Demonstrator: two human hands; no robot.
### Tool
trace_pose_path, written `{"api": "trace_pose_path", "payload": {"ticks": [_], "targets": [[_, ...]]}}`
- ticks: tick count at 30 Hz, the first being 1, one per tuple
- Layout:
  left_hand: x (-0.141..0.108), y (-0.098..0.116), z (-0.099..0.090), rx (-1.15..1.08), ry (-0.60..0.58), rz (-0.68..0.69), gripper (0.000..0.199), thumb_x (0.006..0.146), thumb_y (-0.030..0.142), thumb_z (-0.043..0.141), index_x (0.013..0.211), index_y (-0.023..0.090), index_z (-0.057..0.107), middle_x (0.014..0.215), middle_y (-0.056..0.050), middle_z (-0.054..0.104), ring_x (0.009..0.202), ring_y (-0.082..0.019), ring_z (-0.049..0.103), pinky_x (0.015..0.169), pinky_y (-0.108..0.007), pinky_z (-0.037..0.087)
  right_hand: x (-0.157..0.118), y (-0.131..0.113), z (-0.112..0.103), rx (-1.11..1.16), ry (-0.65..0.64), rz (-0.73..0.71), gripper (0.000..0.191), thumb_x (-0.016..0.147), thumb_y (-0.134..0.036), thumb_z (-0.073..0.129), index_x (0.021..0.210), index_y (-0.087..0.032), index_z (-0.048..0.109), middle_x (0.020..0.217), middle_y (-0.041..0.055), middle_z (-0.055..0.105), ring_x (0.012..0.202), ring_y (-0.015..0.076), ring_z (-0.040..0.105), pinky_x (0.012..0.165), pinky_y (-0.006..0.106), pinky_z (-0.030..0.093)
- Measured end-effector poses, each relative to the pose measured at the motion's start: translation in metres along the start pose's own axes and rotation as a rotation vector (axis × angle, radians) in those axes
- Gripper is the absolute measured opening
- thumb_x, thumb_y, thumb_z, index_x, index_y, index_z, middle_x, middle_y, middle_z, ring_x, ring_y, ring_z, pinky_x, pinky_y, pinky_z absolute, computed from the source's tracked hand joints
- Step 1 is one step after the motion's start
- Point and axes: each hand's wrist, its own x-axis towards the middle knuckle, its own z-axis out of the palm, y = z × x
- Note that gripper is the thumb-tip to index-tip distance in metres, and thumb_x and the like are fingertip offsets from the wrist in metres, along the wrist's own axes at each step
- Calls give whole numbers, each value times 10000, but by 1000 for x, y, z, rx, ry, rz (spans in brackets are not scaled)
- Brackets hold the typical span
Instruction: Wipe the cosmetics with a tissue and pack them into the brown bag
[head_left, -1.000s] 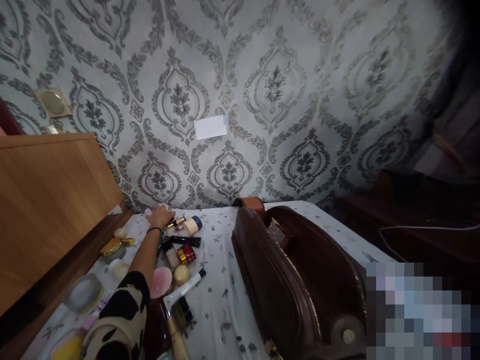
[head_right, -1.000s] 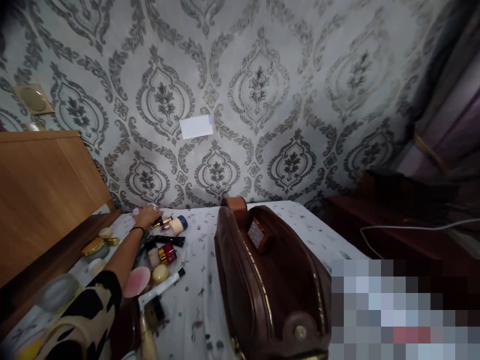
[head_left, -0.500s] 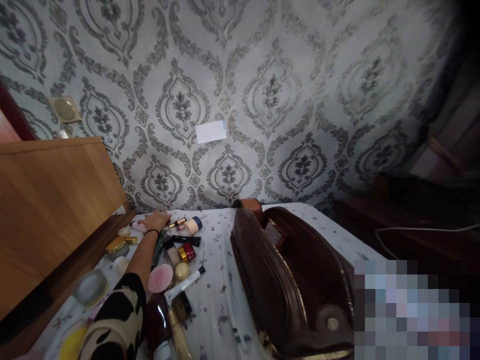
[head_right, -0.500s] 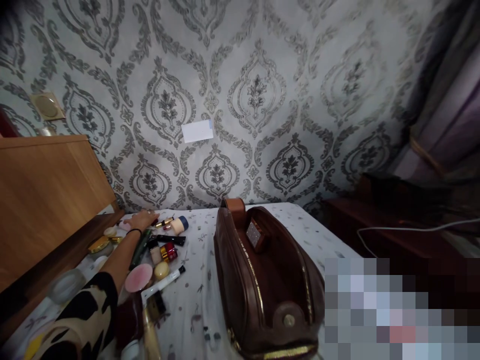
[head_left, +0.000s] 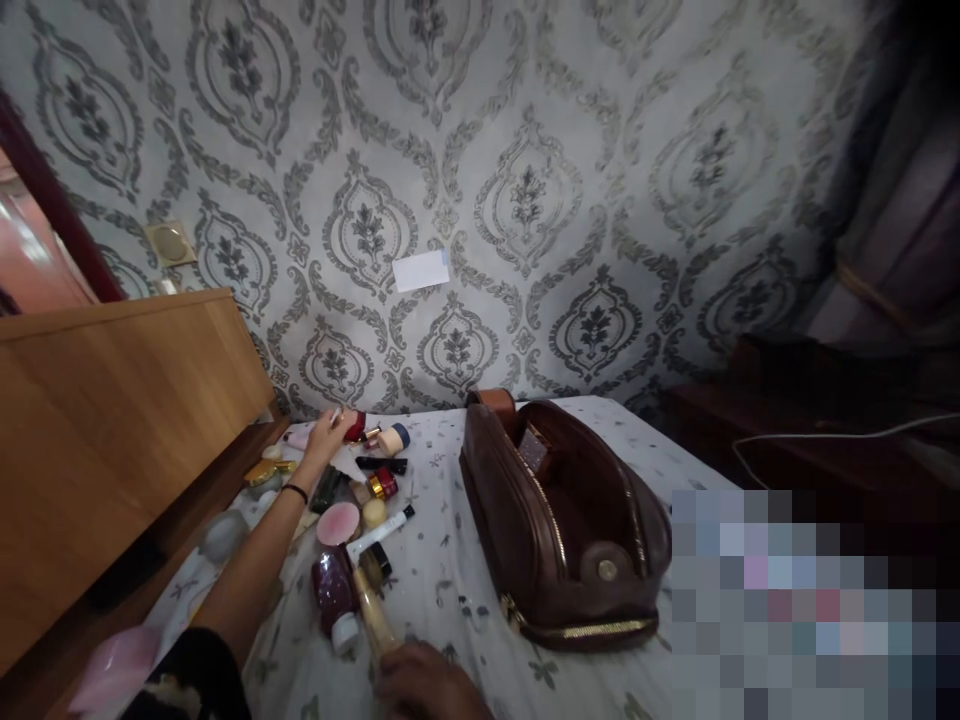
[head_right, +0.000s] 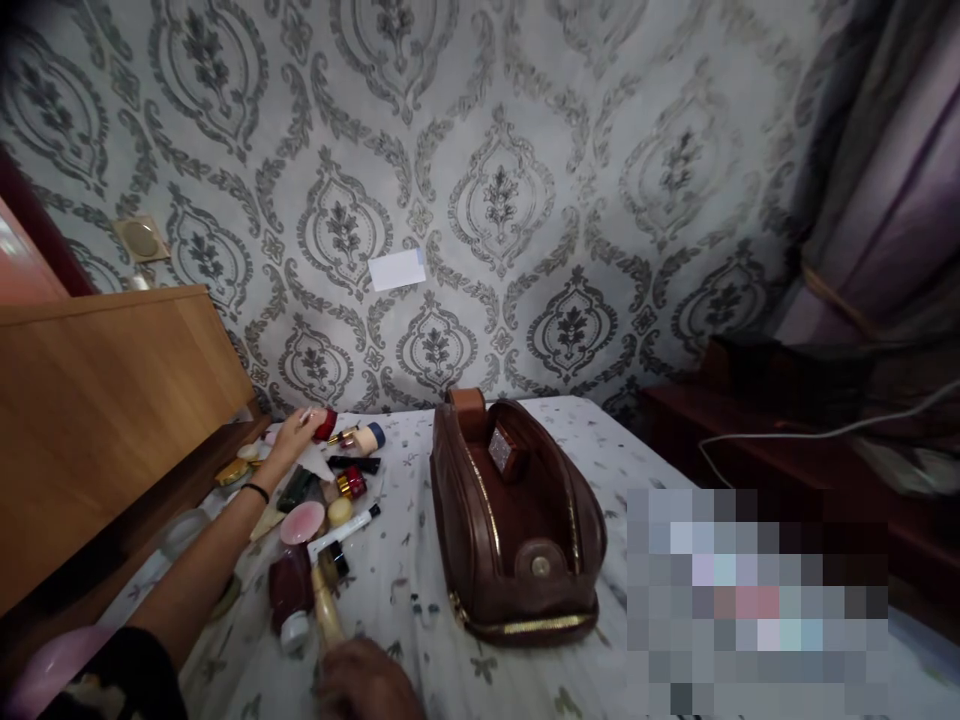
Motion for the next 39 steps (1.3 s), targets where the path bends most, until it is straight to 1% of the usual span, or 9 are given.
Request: {"api": "trace_pose_path", "payload": {"ticks": [3,6,9,12,15,21,26,33,39], "targets": [[-42,15,0,-180,-77,89,518,799,599,497,1051,160,605,1034,-76,700,955,-228,639,839,-311,496,9,-10,-6,181,154,109,337,923,-458,564,1093,-202,702,1023,101,700,975,214,653,875,352,511],[-86,31,-2,-291,-177,137,489,804,561,538,1081,162,594,1034,-70,693,932,-215,640,825,-298,507,26,-27,-15,596,325,309,491,813,-607,659,1082,-198,699,1019,98,708,940,223,669,777,334,533],[-125,48,-4,-366,-275,167,449,821,539,557,1086,179,595,1008,-53,692,918,-209,641,821,-294,513,50,-39,-23,966,466,379,561,712,-571,783,1123,-206,668,1029,85,707,921,213,685,722,302,536],[-156,60,-7,-389,-365,204,384,832,480,595,1083,190,584,966,-34,687,896,-205,641,824,-304,516,68,-43,-28,1163,454,393,474,750,-553,764,1029,-181,673,891,63,721,843,195,698,669,273,527],[-178,61,-6,-261,-394,240,436,808,407,657,1182,208,553,981,-26,681,911,-213,641,836,-325,514,71,-40,-27,1229,422,400,418,800,-554,718,961,-171,680,806,31,719,713,149,675,590,231,496],[-196,40,2,-134,-367,440,509,839,350,655,1308,211,516,1255,-108,619,1181,-278,566,1015,-418,436,53,-27,-23,1220,426,435,454,706,-468,834,1025,-197,658,826,-10,727,648,108,652,592,212,501],[-199,34,2,-82,-337,611,422,882,318,630,1284,214,556,1166,-107,631,1113,-261,577,955,-395,471,51,-22,-24,1175,441,419,413,715,-445,833,975,-196,630,766,-19,713,591,105,649,557,210,496],[-211,42,5,29,-179,764,280,940,260,568,1215,254,623,1248,-96,632,1186,-253,561,1006,-438,482,51,-19,-21,1194,443,408,428,726,-527,796,878,-167,621,707,-15,694,555,102,646,535,202,493],[-224,42,5,118,-50,962,341,942,105,494,1230,227,629,1308,-101,633,1278,-247,534,1049,-449,499,51,-10,-22,1306,415,431,304,810,-438,744,881,-153,664,708,17,698,586,108,634,549,201,491]]}}
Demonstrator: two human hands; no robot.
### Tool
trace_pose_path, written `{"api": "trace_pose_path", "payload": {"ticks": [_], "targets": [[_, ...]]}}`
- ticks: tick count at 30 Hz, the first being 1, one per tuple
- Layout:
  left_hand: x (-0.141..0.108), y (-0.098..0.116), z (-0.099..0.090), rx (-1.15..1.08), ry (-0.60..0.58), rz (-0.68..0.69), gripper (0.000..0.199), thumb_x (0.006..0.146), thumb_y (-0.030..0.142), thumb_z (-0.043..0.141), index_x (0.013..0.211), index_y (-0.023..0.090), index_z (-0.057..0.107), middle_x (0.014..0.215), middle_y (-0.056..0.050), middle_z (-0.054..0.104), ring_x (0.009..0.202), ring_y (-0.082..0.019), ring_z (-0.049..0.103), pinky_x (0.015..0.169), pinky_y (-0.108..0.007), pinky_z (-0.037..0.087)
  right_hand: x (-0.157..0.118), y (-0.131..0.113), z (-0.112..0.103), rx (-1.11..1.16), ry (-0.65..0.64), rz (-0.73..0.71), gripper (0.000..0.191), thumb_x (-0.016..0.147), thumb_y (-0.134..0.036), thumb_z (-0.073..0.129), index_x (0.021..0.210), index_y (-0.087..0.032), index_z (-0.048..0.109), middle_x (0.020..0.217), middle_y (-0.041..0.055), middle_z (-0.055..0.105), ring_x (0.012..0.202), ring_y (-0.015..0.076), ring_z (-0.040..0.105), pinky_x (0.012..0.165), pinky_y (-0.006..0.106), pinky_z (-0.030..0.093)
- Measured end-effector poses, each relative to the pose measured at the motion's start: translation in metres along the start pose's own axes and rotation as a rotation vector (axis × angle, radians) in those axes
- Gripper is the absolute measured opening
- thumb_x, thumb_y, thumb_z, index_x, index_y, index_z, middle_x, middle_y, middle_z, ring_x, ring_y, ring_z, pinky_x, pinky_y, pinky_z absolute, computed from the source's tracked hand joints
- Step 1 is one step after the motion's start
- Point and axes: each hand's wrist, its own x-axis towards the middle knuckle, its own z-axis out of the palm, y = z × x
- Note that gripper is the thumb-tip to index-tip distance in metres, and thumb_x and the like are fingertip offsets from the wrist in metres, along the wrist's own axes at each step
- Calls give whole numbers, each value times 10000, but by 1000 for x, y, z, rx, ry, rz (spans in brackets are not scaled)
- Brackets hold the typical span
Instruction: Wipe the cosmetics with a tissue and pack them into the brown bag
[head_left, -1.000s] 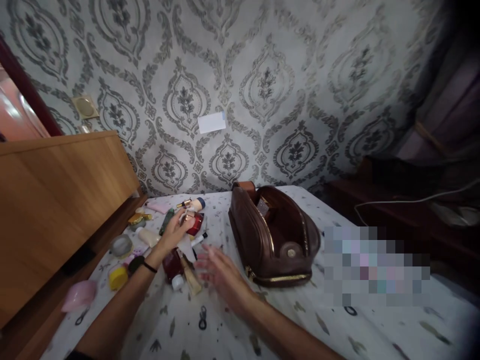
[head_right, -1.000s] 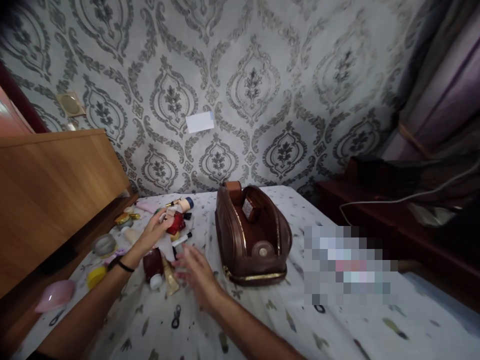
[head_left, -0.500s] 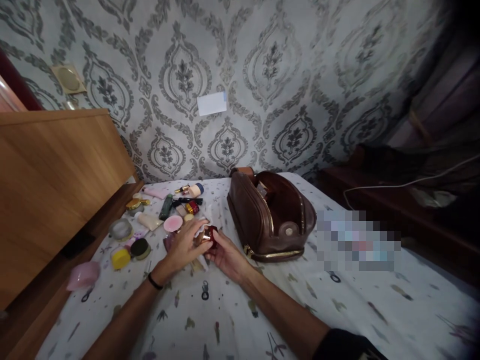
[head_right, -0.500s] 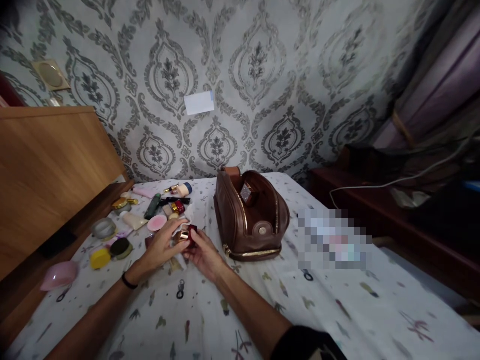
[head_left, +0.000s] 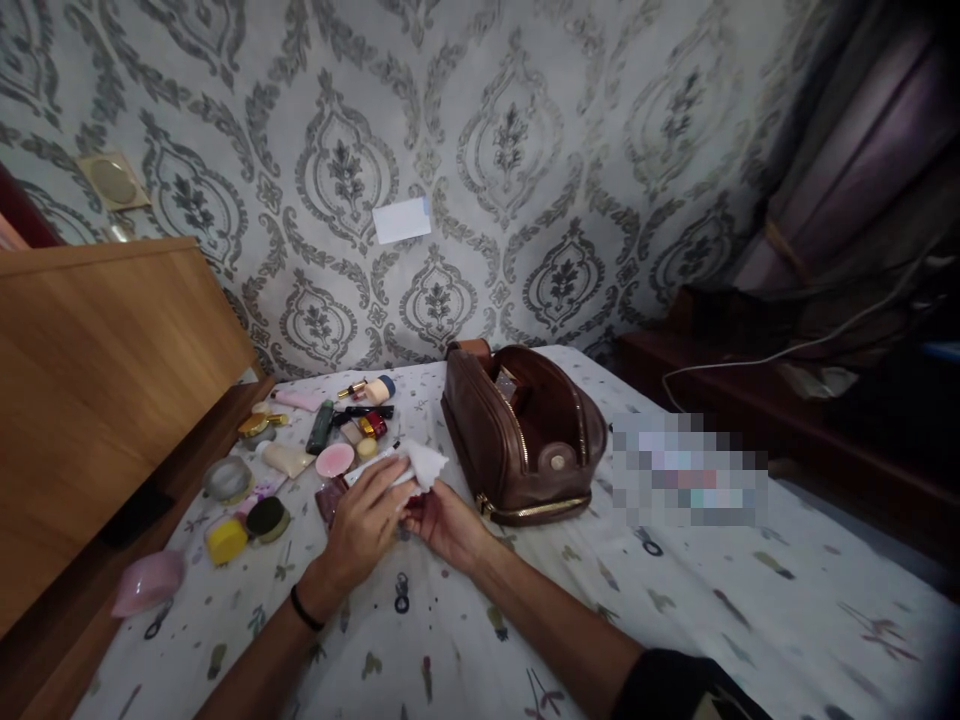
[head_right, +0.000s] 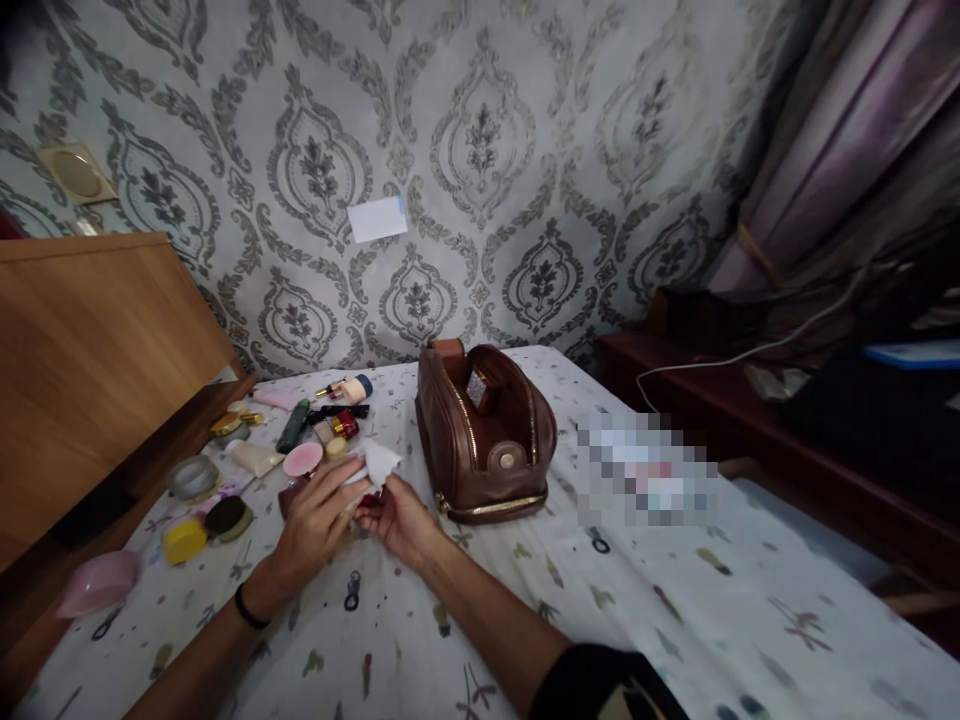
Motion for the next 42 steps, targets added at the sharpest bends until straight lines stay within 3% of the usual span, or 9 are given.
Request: {"api": "trace_pose_path", "payload": {"ticks": [4,7,16,19,23,28,35,38,42], "targets": [[-6,3,-4,7,-23,88,306,923,109,550,1212,178,626,1298,-126,643,1325,-263,508,1046,-446,520,2,-3,1,46,11,4,271,885,-425,656,953,-163,680,734,12,709,585,101,602,574,209,497],[-9,3,-6,-45,13,62,261,938,130,533,1166,192,642,1275,-124,657,1291,-267,549,1017,-460,541,0,-8,4,82,10,32,331,917,-473,601,993,-159,674,754,19,719,574,108,606,561,218,500],[-14,-6,-4,-138,76,-303,150,965,208,493,884,209,620,1165,-90,710,1104,-213,664,964,-361,534,-5,-12,6,8,-55,80,374,860,-505,672,1022,-169,635,763,11,727,537,113,663,527,206,495],[-15,-8,-4,-167,75,-414,136,954,267,523,1044,207,605,1163,-90,714,1067,-214,681,921,-341,543,-5,-11,6,-18,-53,72,370,870,-493,664,1061,-178,634,786,13,733,549,109,665,545,203,491],[-15,-10,-7,-225,20,-429,403,955,314,525,1340,199,504,1323,-107,643,1227,-235,602,1042,-377,475,-8,-9,8,-94,-87,57,392,813,-490,727,1027,-175,634,748,9,725,555,114,662,564,211,492],[-12,-13,-11,-327,-93,-388,448,963,363,508,1379,196,508,1398,-122,587,1307,-253,532,1095,-393,422,-11,-2,8,-192,-122,-39,434,720,-403,825,1042,-219,599,777,-8,725,625,136,678,591,239,506],[0,-1,-15,-316,-52,-524,265,984,345,442,1115,193,616,1065,-76,684,1030,-215,625,918,-337,476,-14,-2,13,-214,-85,-100,456,667,-278,864,1028,-233,590,838,-43,685,690,113,659,630,244,543],[4,2,-15,-276,-2,-597,279,978,357,409,815,201,574,804,-17,604,796,-174,582,758,-289,459,-16,-2,16,-240,-102,-95,485,636,-241,883,1027,-242,595,839,-55,675,687,104,672,644,233,555],[3,-5,-13,-299,59,-713,319,961,371,385,697,212,468,701,17,506,695,-153,515,670,-267,413,-18,-3,17,-266,-137,-92,466,658,-227,872,1043,-242,610,947,-25,692,781,131,709,677,239,566]]}}
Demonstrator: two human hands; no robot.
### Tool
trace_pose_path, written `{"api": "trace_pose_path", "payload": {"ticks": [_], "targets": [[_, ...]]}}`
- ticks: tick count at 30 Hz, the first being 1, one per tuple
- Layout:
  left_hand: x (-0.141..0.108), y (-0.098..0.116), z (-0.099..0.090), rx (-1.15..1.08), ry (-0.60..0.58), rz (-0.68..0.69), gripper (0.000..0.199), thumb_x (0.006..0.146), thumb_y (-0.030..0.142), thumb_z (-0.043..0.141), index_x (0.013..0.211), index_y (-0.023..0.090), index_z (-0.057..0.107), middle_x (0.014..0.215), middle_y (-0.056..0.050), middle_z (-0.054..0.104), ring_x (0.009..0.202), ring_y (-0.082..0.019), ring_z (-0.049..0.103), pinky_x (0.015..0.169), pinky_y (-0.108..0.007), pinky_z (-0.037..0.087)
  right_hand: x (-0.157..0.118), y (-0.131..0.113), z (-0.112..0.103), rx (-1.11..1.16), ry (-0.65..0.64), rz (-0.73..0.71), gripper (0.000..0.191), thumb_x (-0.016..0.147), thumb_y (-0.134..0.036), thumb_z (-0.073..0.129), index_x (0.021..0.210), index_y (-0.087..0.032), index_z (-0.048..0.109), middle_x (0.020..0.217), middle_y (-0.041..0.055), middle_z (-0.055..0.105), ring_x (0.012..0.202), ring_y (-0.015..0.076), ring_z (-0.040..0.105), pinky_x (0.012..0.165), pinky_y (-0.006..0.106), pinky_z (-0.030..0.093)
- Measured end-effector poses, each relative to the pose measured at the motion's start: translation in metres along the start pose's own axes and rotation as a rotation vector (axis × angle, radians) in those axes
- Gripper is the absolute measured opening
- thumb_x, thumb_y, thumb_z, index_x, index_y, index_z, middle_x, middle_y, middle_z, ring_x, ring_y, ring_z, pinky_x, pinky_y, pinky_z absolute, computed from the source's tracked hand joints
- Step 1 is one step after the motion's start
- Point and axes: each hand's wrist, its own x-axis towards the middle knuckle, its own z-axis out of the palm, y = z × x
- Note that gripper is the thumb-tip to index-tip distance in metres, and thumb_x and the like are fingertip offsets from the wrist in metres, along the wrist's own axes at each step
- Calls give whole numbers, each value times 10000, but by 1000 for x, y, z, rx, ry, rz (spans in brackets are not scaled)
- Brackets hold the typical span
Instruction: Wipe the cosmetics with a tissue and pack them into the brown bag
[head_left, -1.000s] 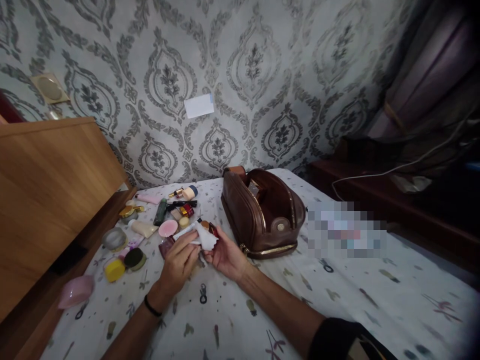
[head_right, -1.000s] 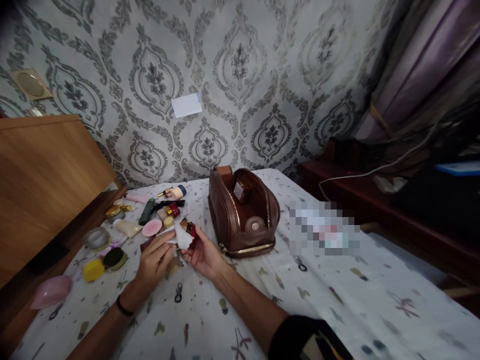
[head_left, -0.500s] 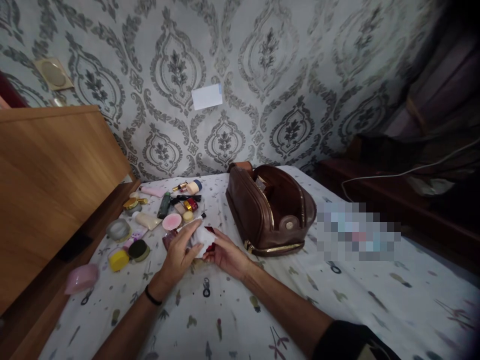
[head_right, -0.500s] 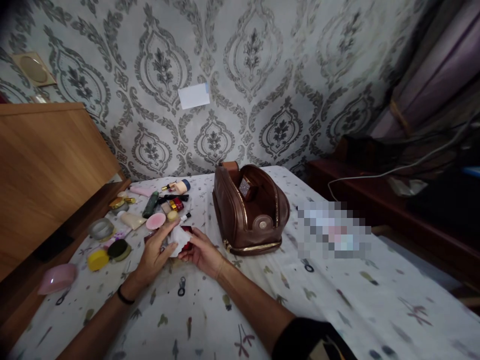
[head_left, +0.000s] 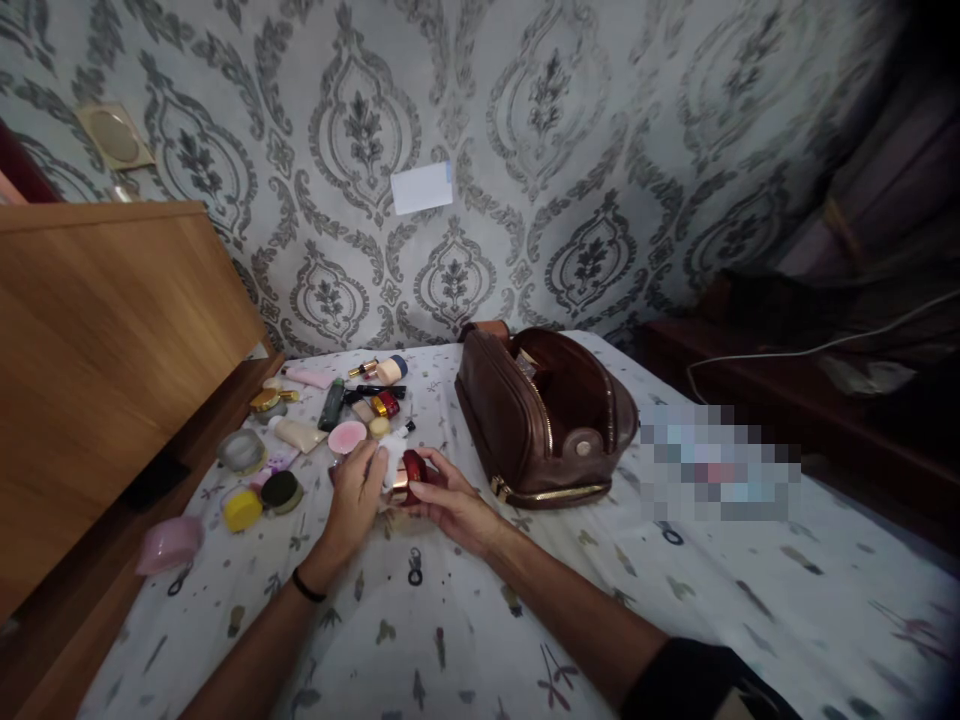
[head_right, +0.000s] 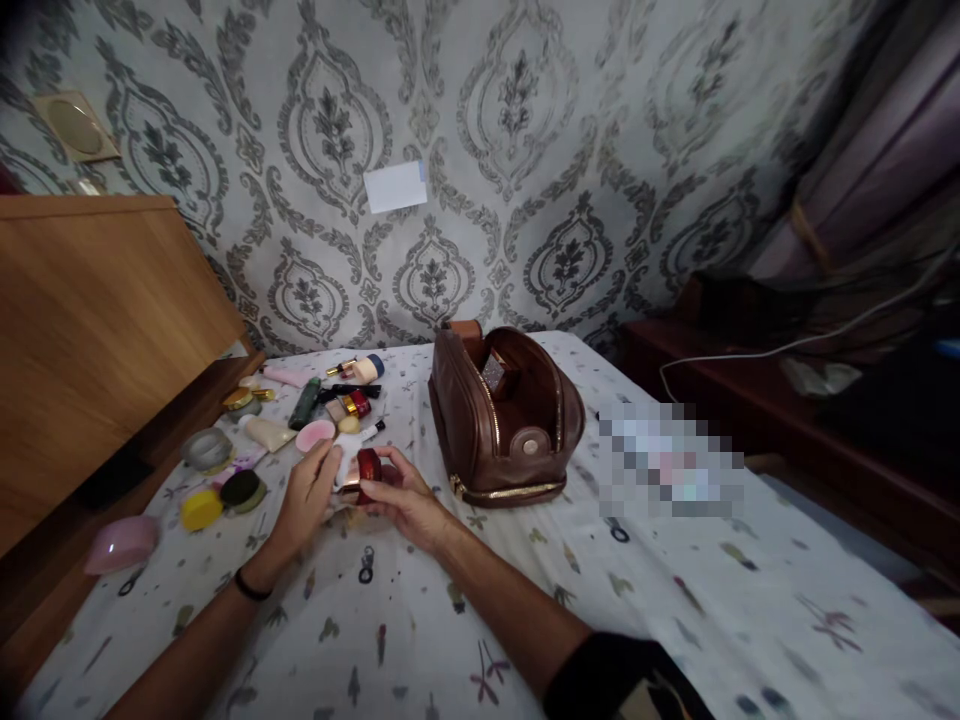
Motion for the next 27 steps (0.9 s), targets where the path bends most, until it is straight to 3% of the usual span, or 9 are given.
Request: {"api": "trace_pose_path", "payload": {"ticks": [4,8,11,14,16,21,27], "targets": [[2,-7,2,-30,1,-29,341,957,367,372,664,213,454,674,16,502,668,-149,519,659,-264,421,1,1,-3,50,-15,9,467,672,-224,866,1060,-245,606,1025,-7,705,849,158,728,753,281,578],[0,-7,6,-27,-28,16,324,962,361,382,749,201,566,756,-21,593,754,-175,570,743,-293,459,5,2,-7,148,20,3,435,692,-217,858,1048,-230,609,1041,7,726,896,175,729,815,333,581],[-4,-9,10,-39,-65,39,322,976,345,375,1013,182,650,1023,-95,680,1014,-222,614,937,-360,456,7,2,-10,241,76,-2,393,704,-216,852,1032,-220,636,1036,9,742,923,167,717,853,346,578],[-10,-12,15,-31,-126,48,416,979,361,414,1321,173,557,1304,-137,622,1252,-250,544,1076,-408,388,10,2,-14,304,120,-12,377,711,-231,849,1036,-219,660,1038,7,750,919,143,703,861,310,573],[-14,-14,17,-6,-150,59,486,963,384,467,1395,165,498,1371,-148,587,1299,-262,521,1096,-416,382,11,1,-15,309,141,-15,367,709,-247,853,1023,-224,663,1010,-4,754,864,122,699,830,277,574],[-12,-15,14,29,-92,69,482,927,391,527,1336,138,549,1316,-161,633,1245,-275,577,1055,-417,438,9,2,-12,174,137,-17,423,684,-231,870,1025,-252,620,896,-51,729,708,96,687,648,218,564],[-6,-11,6,-3,-37,10,325,844,351,622,1116,181,674,1074,-94,743,995,-251,683,916,-375,513,8,1,-8,125,163,-69,494,645,-195,886,1023,-253,574,892,-68,713,716,96,696,624,202,567]]}}
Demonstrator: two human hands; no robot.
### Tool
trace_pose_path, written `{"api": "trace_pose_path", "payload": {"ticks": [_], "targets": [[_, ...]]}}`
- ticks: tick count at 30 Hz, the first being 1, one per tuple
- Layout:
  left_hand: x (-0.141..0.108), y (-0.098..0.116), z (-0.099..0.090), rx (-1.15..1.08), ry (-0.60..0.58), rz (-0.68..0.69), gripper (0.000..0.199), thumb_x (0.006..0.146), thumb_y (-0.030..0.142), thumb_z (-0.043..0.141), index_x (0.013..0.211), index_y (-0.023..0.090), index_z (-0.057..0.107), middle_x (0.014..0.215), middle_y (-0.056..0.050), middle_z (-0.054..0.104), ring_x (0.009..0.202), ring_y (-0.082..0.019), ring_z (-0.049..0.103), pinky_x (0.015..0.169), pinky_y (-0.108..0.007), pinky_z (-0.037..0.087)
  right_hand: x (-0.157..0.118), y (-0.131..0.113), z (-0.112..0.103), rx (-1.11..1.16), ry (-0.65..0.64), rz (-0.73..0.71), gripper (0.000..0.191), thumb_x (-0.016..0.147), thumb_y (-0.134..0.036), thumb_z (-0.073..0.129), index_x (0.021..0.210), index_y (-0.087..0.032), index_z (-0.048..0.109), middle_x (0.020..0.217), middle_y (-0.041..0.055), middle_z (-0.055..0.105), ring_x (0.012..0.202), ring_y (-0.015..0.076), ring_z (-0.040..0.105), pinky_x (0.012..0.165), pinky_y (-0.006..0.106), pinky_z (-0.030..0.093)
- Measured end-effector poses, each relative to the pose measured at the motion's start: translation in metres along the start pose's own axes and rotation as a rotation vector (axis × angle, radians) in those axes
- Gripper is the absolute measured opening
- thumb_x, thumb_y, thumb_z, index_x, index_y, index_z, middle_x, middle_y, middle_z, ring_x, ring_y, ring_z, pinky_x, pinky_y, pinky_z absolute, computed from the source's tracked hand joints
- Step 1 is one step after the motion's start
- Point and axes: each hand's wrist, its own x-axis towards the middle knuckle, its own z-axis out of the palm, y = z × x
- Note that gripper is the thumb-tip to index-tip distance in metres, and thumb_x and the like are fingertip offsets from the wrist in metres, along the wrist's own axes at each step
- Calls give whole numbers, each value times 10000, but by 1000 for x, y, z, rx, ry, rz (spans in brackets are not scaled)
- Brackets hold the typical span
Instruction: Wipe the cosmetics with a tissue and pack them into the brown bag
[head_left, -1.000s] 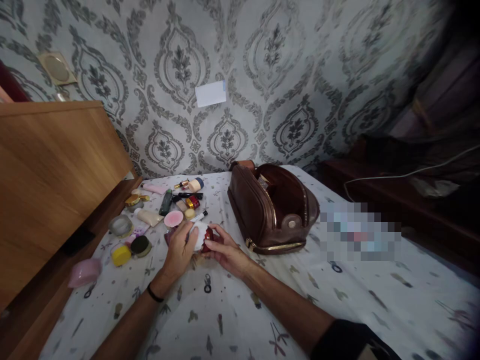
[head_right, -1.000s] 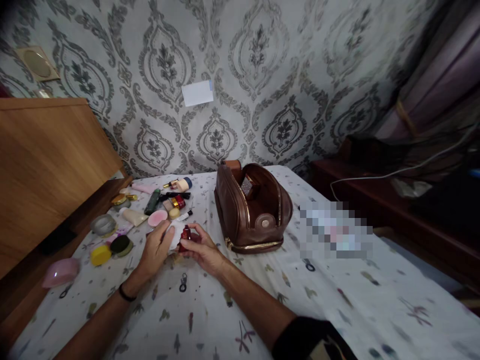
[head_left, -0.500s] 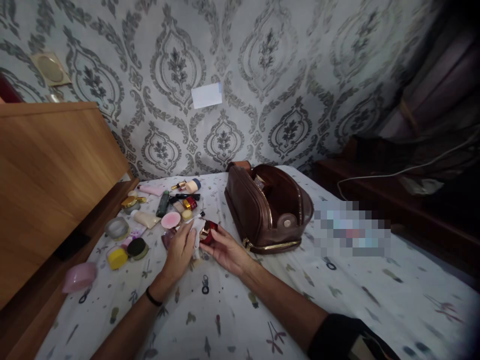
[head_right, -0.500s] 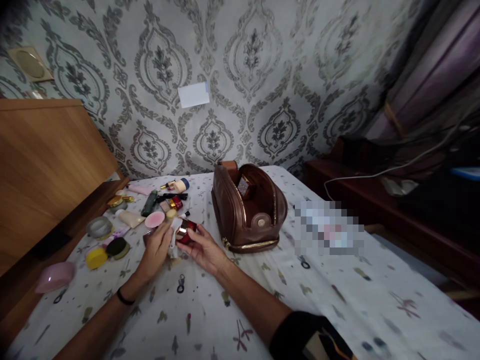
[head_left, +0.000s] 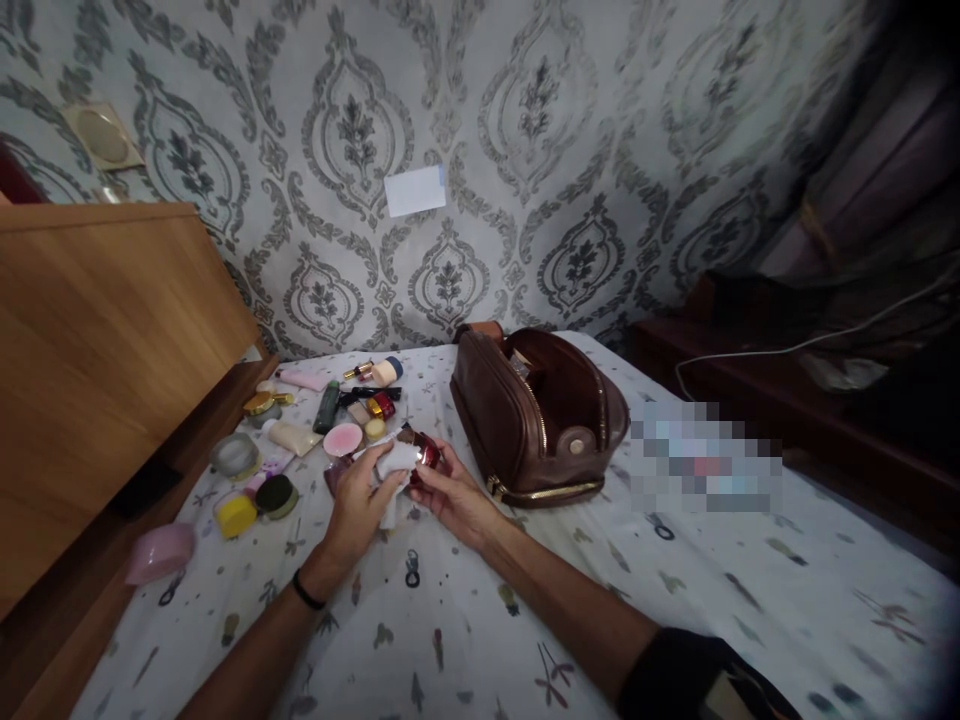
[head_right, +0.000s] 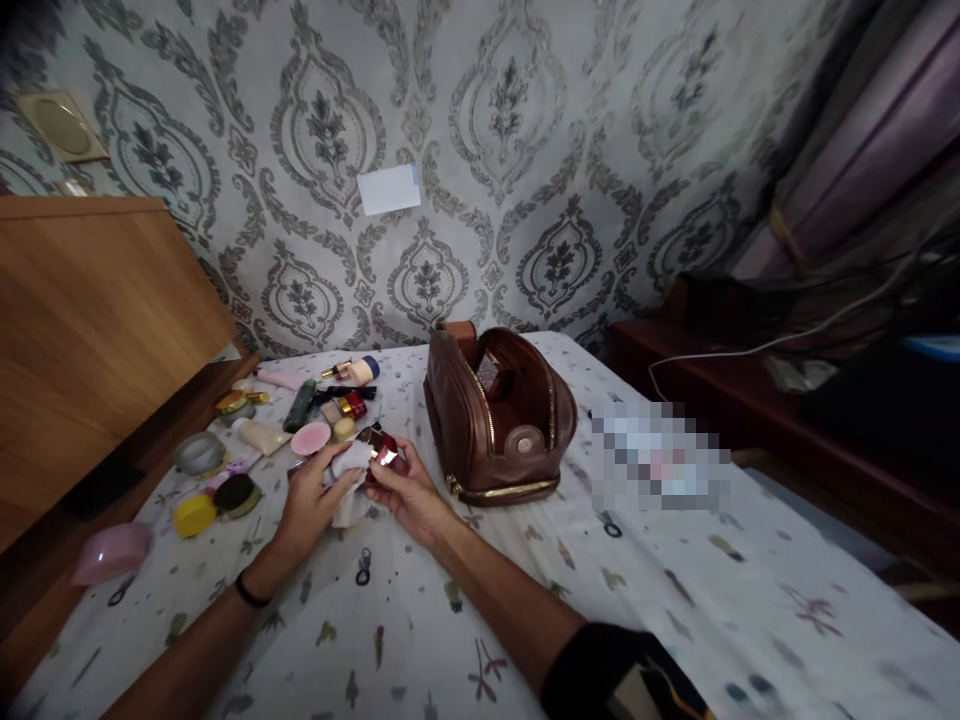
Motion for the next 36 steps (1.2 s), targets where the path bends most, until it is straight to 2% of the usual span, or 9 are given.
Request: {"api": "trace_pose_path", "payload": {"ticks": [4,8,12,14,16,20,22,32,36], "targets": [[2,-1,-6,-154,33,-80,231,830,295,604,1017,196,697,975,-50,740,835,-198,676,753,-288,524,3,-1,-1,23,8,22,539,645,-242,894,1049,-251,537,931,-18,750,766,148,740,608,203,556],[12,-4,-18,-356,255,-204,247,828,350,618,1000,182,671,901,-28,701,728,-151,619,635,-228,490,4,-2,-2,17,-9,54,569,640,-313,898,1062,-236,525,948,40,772,755,162,751,614,196,546],[21,-4,-23,-626,493,-260,275,834,434,634,983,203,631,864,7,655,722,-110,595,650,-188,486,1,-2,1,-56,-50,77,541,669,-325,876,1074,-220,531,940,39,767,690,144,739,566,177,514],[20,0,-21,-725,558,-280,313,834,467,638,1018,214,622,892,2,660,762,-114,617,680,-190,500,-1,-2,2,-94,-67,88,536,674,-312,869,1077,-225,527,954,26,760,678,145,736,570,193,516],[14,5,-17,-729,497,-305,355,854,504,612,1059,214,624,918,-16,682,800,-135,641,708,-212,517,-3,-2,4,-118,-89,92,527,679,-303,862,1077,-230,524,951,16,753,674,148,733,575,207,517],[0,10,-6,-594,130,-296,417,884,565,560,954,172,680,884,-52,720,849,-193,661,788,-289,538,-3,-2,3,-108,-100,74,497,701,-301,850,1082,-227,540,963,35,755,674,146,725,574,211,503],[-2,8,-2,-636,53,-303,427,883,572,558,934,168,686,901,-67,734,891,-217,671,818,-322,543,-2,-2,2,-80,-79,66,462,712,-306,844,1063,-225,553,935,38,761,679,144,721,591,215,506],[19,0,-16,-1115,154,-359,482,895,567,562,1257,249,588,1287,-76,666,1200,-239,608,1035,-416,474,2,0,-3,1,-33,75,463,695,-310,856,1032,-236,546,899,29,768,676,149,721,575,210,497],[20,5,-18,-1071,152,-343,451,963,553,436,1265,257,592,1241,-74,694,1135,-220,654,986,-405,512,2,0,-3,7,-18,66,458,699,-290,851,1052,-239,564,921,17,764,716,146,716,622,235,521]]}}
